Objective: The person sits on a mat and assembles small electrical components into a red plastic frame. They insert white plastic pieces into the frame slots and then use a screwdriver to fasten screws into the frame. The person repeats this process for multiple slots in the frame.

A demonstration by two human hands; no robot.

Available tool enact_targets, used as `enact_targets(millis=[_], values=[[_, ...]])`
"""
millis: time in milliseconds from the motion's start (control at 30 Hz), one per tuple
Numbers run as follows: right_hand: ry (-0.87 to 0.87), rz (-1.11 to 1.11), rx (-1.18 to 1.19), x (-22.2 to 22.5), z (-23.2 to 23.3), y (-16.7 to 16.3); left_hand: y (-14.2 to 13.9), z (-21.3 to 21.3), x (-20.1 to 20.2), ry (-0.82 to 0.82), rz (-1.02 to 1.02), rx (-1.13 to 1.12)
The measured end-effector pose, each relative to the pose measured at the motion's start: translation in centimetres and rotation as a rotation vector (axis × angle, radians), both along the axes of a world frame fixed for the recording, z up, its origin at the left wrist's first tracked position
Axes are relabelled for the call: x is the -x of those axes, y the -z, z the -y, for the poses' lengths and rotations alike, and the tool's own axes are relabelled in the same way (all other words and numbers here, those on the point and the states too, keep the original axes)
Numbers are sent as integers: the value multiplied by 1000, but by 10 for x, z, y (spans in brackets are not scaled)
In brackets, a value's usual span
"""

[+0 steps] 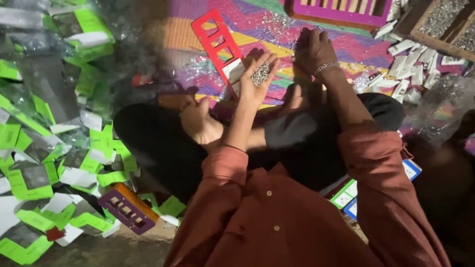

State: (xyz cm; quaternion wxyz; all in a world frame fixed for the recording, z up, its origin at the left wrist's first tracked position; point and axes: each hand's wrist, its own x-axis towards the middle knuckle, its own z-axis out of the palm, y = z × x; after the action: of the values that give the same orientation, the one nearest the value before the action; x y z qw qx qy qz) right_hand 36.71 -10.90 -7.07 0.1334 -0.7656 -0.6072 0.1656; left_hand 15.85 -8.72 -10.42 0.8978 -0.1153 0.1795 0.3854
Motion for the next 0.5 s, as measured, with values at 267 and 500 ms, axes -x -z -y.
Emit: enact_targets(millis=[267,500], values=[[-69,-36,-183,5,4,14,-6,0,-2,-6,69,-63],[-221,-64,-290,4,-4,0,-17,1,-4,-4,50,-65]])
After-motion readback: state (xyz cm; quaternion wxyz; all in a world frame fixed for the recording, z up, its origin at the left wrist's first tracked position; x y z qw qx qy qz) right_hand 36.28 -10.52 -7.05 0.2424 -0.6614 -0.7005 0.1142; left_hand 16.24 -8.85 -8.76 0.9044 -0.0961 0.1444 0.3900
